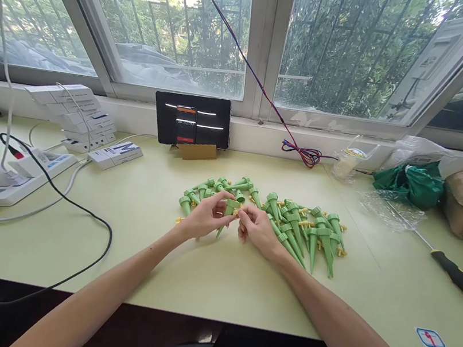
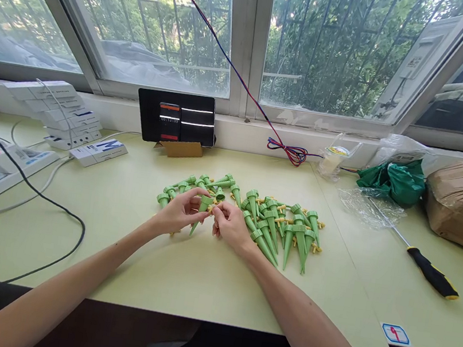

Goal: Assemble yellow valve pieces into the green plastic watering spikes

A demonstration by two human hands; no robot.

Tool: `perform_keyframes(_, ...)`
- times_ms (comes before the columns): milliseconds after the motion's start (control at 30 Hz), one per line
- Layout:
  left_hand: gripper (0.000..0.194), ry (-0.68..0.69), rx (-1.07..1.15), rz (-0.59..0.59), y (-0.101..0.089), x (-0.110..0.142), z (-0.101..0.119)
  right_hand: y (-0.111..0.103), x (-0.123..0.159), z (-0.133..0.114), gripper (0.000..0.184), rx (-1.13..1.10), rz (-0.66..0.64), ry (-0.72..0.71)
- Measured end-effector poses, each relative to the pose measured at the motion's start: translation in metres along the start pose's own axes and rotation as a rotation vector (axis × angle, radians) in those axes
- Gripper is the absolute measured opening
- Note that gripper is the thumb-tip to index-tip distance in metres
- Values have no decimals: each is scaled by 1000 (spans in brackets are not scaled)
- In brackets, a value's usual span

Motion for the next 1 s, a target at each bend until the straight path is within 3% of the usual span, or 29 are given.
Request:
perform_keyframes(367, 40, -22, 19, -10, 0, 1, 3, 1, 0, 0, 38, -51, 26, 26)
perform_keyframes(800, 40, -232, 385, -225, -6, -2, 2, 1, 2, -5, 41, -91, 25, -14)
perform_keyframes(1000, 38, -276, 350, -266, -3, -1, 2, 2, 2, -7, 44, -55, -39, -34)
Point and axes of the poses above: each hand's wrist, its own x-axis away from the middle knuckle, its own y-axis out of the palm, z = x × y, the point moved 1 cm from there along -x, towards the middle knuckle, and after that the axes turned 9 degrees about -y, right-handed, at the moved point
